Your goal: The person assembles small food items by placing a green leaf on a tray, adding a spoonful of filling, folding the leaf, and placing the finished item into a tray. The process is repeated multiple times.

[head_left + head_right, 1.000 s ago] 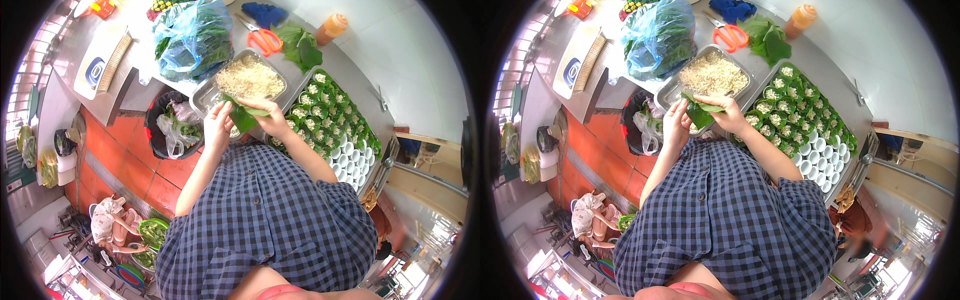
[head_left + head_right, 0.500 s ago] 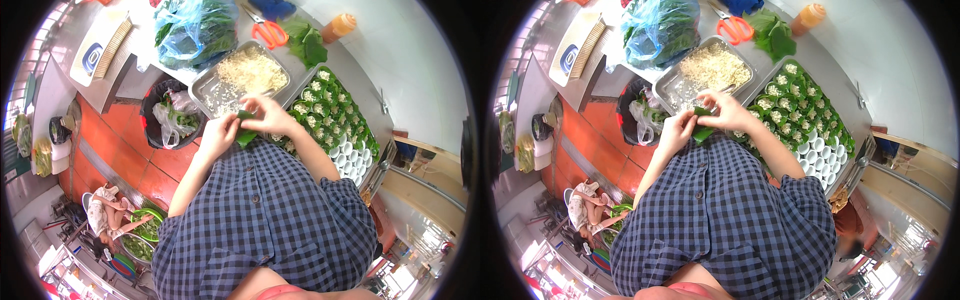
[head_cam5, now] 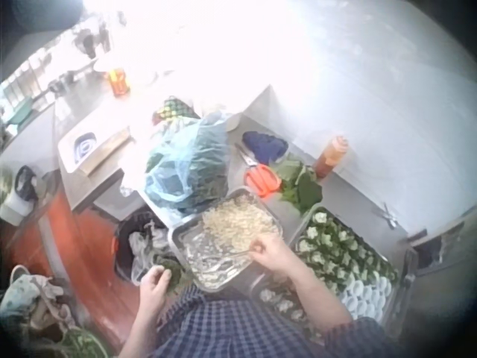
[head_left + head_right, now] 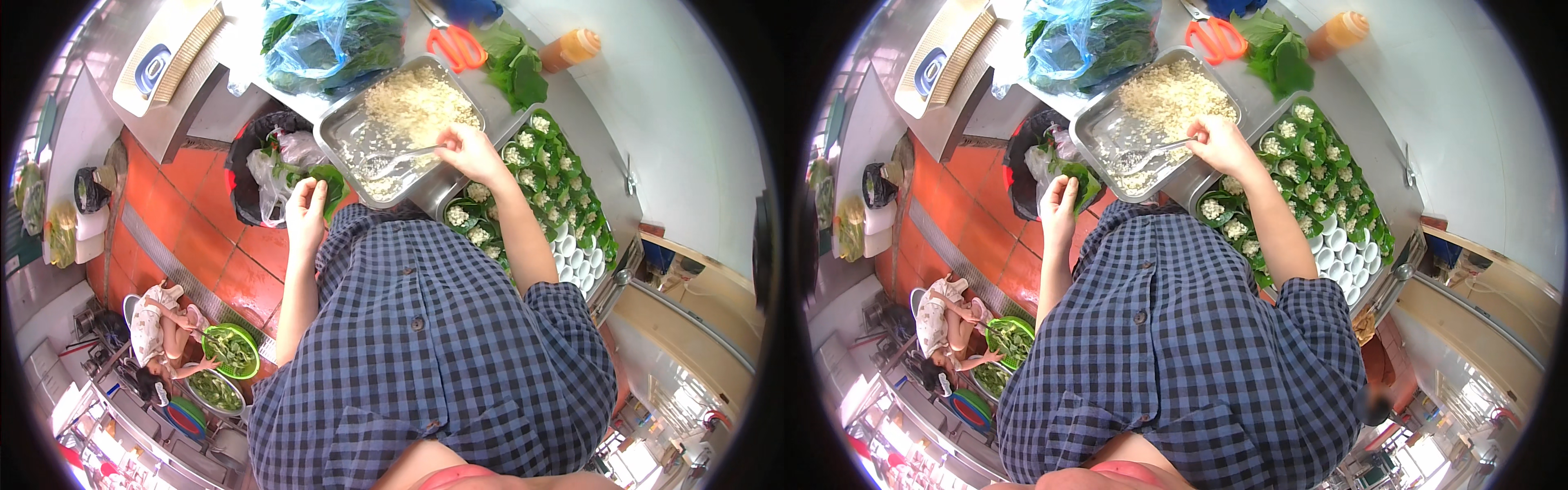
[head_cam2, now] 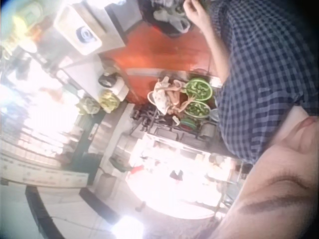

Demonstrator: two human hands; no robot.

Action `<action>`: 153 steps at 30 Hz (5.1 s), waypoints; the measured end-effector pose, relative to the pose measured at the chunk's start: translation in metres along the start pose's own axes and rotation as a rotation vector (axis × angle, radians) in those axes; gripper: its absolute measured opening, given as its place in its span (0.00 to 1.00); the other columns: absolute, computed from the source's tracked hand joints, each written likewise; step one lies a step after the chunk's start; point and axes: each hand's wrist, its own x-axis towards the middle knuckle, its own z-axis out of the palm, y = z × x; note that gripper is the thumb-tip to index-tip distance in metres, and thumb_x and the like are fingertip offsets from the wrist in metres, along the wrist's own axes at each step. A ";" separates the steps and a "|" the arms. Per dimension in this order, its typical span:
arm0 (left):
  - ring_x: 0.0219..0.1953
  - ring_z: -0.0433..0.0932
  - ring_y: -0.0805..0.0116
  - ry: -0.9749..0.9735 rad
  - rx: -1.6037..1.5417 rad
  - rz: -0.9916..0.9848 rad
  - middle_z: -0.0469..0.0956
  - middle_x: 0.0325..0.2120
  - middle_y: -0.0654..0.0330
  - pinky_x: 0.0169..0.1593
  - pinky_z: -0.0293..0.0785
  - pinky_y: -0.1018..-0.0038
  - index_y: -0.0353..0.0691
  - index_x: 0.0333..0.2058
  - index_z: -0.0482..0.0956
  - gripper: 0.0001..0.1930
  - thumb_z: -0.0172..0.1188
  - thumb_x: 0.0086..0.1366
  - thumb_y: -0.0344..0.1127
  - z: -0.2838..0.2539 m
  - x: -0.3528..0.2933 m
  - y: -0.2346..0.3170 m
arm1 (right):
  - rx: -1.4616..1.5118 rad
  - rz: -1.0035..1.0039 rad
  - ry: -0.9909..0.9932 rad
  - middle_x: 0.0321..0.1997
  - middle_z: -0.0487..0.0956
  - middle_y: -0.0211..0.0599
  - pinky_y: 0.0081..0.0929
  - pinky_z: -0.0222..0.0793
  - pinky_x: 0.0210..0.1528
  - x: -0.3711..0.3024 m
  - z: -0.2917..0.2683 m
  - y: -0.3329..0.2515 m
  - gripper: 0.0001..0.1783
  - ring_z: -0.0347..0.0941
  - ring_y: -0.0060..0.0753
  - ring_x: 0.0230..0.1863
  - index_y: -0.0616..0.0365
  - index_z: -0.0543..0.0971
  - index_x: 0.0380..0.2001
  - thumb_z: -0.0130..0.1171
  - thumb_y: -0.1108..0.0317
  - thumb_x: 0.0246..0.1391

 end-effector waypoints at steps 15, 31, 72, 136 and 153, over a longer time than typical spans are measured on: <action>0.30 0.66 0.85 -0.023 -0.104 -0.020 0.70 0.26 0.72 0.36 0.63 0.86 0.36 0.33 0.73 0.06 0.54 0.63 0.33 0.005 0.000 0.007 | -0.719 -0.552 0.093 0.33 0.70 0.38 0.36 0.63 0.41 0.013 0.033 -0.015 0.06 0.68 0.40 0.39 0.54 0.73 0.27 0.56 0.66 0.44; 0.33 0.67 0.85 -0.032 -0.209 -0.120 0.71 0.29 0.71 0.40 0.64 0.85 0.36 0.34 0.74 0.06 0.54 0.62 0.32 0.005 -0.001 0.007 | -0.505 -0.647 0.237 0.18 0.72 0.39 0.34 0.65 0.27 -0.008 0.013 -0.022 0.02 0.71 0.41 0.23 0.57 0.72 0.23 0.54 0.72 0.42; 0.23 0.67 0.86 0.070 -0.038 0.041 0.73 0.23 0.70 0.25 0.64 0.87 0.36 0.31 0.76 0.07 0.59 0.60 0.34 0.012 0.001 0.020 | 0.319 0.002 0.079 0.21 0.79 0.39 0.22 0.69 0.27 -0.017 0.045 -0.015 0.10 0.75 0.23 0.22 0.65 0.76 0.29 0.51 0.68 0.54; 0.18 0.71 0.79 -0.665 0.564 0.308 0.73 0.15 0.60 0.24 0.67 0.80 0.29 0.27 0.75 0.05 0.59 0.53 0.25 0.093 -0.001 0.068 | 0.317 -0.407 -0.011 0.33 0.77 0.42 0.29 0.70 0.36 -0.063 0.020 -0.002 0.18 0.74 0.36 0.33 0.58 0.75 0.42 0.58 0.70 0.44; 0.14 0.55 0.86 -0.723 0.279 0.102 0.59 0.12 0.73 0.17 0.50 0.85 0.32 0.43 0.74 0.21 0.40 0.69 0.44 0.110 0.008 0.053 | -0.183 0.686 1.462 0.31 0.80 0.40 0.25 0.69 0.37 -0.277 -0.111 0.194 0.13 0.77 0.30 0.34 0.61 0.76 0.36 0.60 0.68 0.47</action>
